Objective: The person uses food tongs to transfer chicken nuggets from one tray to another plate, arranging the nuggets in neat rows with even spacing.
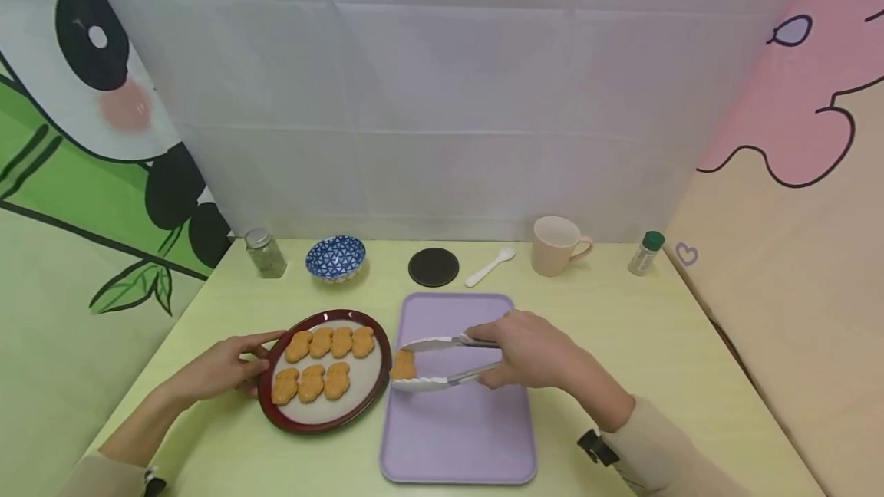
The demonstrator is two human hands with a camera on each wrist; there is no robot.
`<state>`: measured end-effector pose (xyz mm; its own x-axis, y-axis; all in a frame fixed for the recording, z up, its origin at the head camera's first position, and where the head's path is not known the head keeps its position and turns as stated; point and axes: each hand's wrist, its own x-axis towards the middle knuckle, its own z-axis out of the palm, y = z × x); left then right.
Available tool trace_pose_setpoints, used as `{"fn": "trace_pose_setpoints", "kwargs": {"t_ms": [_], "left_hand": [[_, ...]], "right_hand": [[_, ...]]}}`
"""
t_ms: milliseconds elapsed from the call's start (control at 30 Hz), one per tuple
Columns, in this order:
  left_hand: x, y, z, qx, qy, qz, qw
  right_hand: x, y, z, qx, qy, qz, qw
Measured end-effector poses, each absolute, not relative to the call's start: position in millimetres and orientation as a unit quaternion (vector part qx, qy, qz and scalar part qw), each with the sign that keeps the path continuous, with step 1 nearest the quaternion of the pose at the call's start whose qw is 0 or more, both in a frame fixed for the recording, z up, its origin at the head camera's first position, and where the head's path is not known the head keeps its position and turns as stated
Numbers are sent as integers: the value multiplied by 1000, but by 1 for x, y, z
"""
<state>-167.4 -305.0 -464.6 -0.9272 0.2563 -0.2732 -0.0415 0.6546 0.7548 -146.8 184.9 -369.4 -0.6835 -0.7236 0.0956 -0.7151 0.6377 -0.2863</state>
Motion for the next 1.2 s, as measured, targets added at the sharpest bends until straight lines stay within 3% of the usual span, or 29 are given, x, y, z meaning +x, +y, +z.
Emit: {"fn": "trace_pose_setpoints", "kwargs": {"t_ms": [267,467,667,1200], "left_hand": [[-168,-304,-465,72,895,405,175],[-169,-303,-465,80,897,399,173],[-167,-304,-464,66,894,407,177],[-166,-303,-462,64,899,396,174]], "right_hand": [[-160,133,-373,-422,897,-130,6],[-162,117,-379,-407,904,-124,33],[-163,107,-381,-394,908,-130,57],[-158,110,-376,-381,915,-123,51]]}}
